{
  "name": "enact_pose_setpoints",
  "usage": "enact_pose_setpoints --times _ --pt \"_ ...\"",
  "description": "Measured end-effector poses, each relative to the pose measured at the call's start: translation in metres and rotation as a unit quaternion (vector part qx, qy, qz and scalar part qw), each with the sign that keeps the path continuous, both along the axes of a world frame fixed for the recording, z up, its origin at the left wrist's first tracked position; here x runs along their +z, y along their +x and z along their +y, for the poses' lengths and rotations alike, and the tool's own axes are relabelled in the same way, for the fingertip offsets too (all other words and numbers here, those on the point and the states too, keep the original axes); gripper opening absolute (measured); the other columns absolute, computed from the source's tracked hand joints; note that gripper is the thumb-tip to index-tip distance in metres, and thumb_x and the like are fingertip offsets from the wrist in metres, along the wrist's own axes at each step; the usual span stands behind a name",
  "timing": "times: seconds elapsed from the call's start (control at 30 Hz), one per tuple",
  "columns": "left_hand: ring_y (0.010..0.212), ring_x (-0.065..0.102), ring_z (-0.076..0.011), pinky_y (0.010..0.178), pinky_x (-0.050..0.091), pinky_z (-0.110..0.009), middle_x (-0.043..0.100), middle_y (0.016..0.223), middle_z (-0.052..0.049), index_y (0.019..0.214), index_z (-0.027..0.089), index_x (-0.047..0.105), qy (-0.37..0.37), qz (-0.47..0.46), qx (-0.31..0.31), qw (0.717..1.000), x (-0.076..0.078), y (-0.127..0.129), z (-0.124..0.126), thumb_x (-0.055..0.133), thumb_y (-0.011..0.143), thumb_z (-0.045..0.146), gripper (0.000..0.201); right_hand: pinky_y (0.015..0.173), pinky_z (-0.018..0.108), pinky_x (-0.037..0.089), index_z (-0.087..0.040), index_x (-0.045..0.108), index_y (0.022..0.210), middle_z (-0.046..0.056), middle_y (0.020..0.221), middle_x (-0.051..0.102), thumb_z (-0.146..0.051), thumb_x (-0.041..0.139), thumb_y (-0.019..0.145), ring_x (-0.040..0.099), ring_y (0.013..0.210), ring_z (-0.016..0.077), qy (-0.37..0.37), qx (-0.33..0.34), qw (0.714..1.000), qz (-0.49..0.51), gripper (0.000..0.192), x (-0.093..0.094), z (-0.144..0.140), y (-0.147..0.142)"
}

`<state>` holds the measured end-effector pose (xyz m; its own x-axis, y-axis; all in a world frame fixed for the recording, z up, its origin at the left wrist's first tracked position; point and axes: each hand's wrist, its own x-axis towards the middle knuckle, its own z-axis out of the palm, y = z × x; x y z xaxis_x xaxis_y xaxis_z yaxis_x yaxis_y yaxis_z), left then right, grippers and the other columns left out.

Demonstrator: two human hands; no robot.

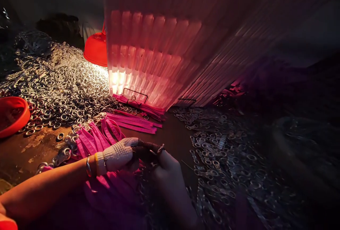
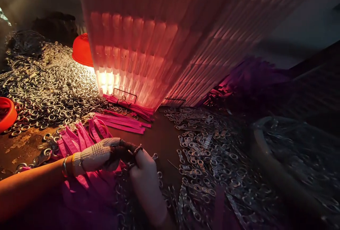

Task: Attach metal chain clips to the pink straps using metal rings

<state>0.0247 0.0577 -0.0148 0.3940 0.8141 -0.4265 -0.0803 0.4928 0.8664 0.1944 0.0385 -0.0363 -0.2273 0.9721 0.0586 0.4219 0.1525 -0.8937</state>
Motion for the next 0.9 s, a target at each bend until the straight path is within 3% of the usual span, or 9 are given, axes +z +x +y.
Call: enact_pose_setpoints --times 0.07,0.17,0.33,0.43,0.5,0.6,0.7,0.8,0.9 --pt "0.035 0.041 -0.0098 0.035 0.025 -0.022 0.049 0.045 0.001 0.076 0.014 0.062 0.041 0.058 -0.016 0.997 -0.004 -0.001 0.001 0.061 0.083 0.042 0.029 0.084 0.034 0.052 -0.022 0.064 0.118 0.006 0.106 0.071 -0.011 0.046 0.081 0.064 0.096 0.0225 -0.001 0.008 1.0 -0.013 0.042 0.0 -0.001 0.003" --pt "0.036 0.039 -0.0078 0.037 0.024 -0.021 0.051 0.049 0.001 0.071 0.016 0.058 0.026 0.082 -0.003 0.996 -0.009 -0.003 0.006 0.057 0.08 0.034 0.021 0.085 0.039 0.051 -0.018 0.061 0.122 0.012 0.112 0.067 -0.01 0.05 0.08 0.061 0.1 0.0264 0.074 -0.005 0.985 -0.155 0.044 -0.002 0.0 0.006" --pt "0.036 0.036 -0.0069 0.038 0.023 -0.021 0.044 0.044 0.002 0.057 0.016 0.052 0.006 0.056 0.003 0.998 -0.021 -0.004 0.009 0.051 0.072 0.028 0.019 0.081 0.042 0.048 -0.014 0.064 0.111 0.02 0.121 0.059 -0.008 0.052 0.086 0.057 0.094 0.0277 0.212 0.076 0.873 -0.433 0.028 0.0 0.007 -0.001" --pt "0.036 0.038 -0.0077 0.038 0.024 -0.021 0.045 0.043 0.002 0.056 0.016 0.052 -0.011 0.062 0.003 0.998 -0.026 -0.003 0.009 0.052 0.071 0.026 0.017 0.072 0.039 0.044 -0.018 0.066 0.099 0.017 0.112 0.063 -0.008 0.048 0.09 0.057 0.087 0.0259 0.259 0.133 0.821 -0.492 0.022 0.004 0.014 -0.008" --pt "0.036 0.038 -0.0082 0.037 0.024 -0.021 0.045 0.043 0.002 0.061 0.017 0.054 -0.005 0.073 0.006 0.997 -0.023 -0.004 0.009 0.053 0.075 0.028 0.018 0.067 0.038 0.04 -0.017 0.065 0.093 0.016 0.103 0.064 -0.007 0.047 0.088 0.056 0.083 0.0262 0.258 0.13 0.809 -0.512 0.021 0.007 0.018 -0.01" --pt "0.037 0.038 -0.007 0.036 0.026 -0.019 0.049 0.049 0.003 0.075 0.017 0.058 0.057 0.081 0.013 0.995 -0.011 -0.006 0.008 0.056 0.082 0.034 0.019 0.062 0.034 0.034 -0.016 0.064 0.087 0.014 0.092 0.066 -0.003 0.047 0.083 0.057 0.074 0.024 0.206 0.085 0.829 -0.514 0.022 0.01 0.021 -0.005" --pt "0.043 0.044 -0.0066 0.04 0.032 -0.018 0.056 0.06 0.002 0.081 0.017 0.057 0.113 0.074 -0.036 0.99 -0.003 -0.009 0.006 0.06 0.08 0.029 0.013 0.057 0.03 0.028 -0.016 0.063 0.079 0.007 0.076 0.066 -0.005 0.053 0.077 0.056 0.063 0.0176 0.122 0.072 0.89 -0.434 0.016 0.013 0.017 0.004" --pt "0.042 0.044 -0.0074 0.038 0.029 -0.018 0.053 0.056 0.002 0.076 0.017 0.055 0.076 0.081 -0.093 0.989 0.0 -0.009 0.001 0.057 0.081 0.029 0.013 0.055 0.027 0.028 -0.018 0.062 0.075 0.003 0.07 0.066 -0.016 0.051 0.084 0.055 0.061 0.0155 0.073 0.118 0.945 -0.295 0.014 0.017 0.01 0.013" --pt "0.041 0.039 -0.0057 0.038 0.027 -0.017 0.047 0.053 0.004 0.07 0.017 0.053 0.013 0.092 -0.063 0.994 0.003 -0.004 -0.005 0.06 0.079 0.032 0.018 0.055 0.025 0.03 -0.019 0.063 0.075 0.001 0.07 0.066 -0.024 0.048 0.088 0.053 0.061 0.015 0.077 0.172 0.958 -0.217 0.021 0.017 0.005 0.019"
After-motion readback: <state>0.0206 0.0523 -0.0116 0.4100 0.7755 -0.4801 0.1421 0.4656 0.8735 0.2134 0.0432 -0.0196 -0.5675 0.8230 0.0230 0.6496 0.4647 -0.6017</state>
